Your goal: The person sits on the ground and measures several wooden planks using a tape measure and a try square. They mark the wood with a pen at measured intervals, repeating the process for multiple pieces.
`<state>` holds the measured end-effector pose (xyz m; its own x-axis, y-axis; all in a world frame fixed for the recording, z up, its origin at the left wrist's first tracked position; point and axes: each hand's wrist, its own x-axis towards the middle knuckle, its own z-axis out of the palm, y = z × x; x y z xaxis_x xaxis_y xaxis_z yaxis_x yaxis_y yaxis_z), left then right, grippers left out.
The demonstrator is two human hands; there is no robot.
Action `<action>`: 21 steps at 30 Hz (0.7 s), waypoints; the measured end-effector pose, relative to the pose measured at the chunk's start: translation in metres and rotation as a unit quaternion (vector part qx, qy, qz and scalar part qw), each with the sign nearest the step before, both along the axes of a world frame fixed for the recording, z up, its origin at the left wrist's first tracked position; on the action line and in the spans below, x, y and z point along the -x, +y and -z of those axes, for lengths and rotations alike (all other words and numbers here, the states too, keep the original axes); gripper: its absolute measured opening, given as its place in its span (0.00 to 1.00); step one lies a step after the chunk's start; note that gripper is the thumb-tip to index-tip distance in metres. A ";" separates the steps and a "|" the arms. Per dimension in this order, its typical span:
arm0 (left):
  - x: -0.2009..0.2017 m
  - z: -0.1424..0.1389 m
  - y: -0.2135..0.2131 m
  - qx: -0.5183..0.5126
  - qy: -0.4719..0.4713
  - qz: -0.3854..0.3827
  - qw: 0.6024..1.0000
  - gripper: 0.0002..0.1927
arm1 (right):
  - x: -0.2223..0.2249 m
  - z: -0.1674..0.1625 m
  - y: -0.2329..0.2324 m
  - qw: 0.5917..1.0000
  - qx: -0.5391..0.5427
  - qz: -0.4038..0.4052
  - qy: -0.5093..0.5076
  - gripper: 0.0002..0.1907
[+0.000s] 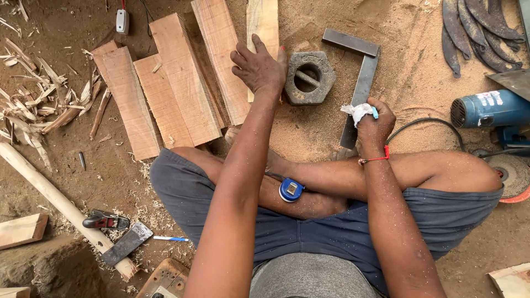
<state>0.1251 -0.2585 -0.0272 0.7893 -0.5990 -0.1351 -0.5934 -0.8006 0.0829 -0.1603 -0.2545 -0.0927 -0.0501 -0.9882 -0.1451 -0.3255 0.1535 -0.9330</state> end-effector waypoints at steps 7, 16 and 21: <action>0.009 0.012 -0.003 0.130 -0.007 -0.021 0.991 0.36 | -0.007 -0.002 0.001 0.998 -0.029 0.012 -0.048 0.15; -0.013 0.018 0.000 0.171 0.009 0.044 0.984 0.43 | -0.007 0.000 0.006 0.998 -0.038 -0.002 -0.054 0.16; -0.032 0.021 -0.014 0.106 0.047 0.074 0.991 0.45 | -0.011 0.002 0.001 0.997 -0.030 -0.009 -0.068 0.17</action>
<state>0.1575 -0.2725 -0.0487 0.6804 -0.7302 -0.0628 -0.6851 -0.6641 0.2994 -0.1497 -0.2536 -0.0951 -0.0084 -0.9779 -0.2091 -0.1996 0.2066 -0.9579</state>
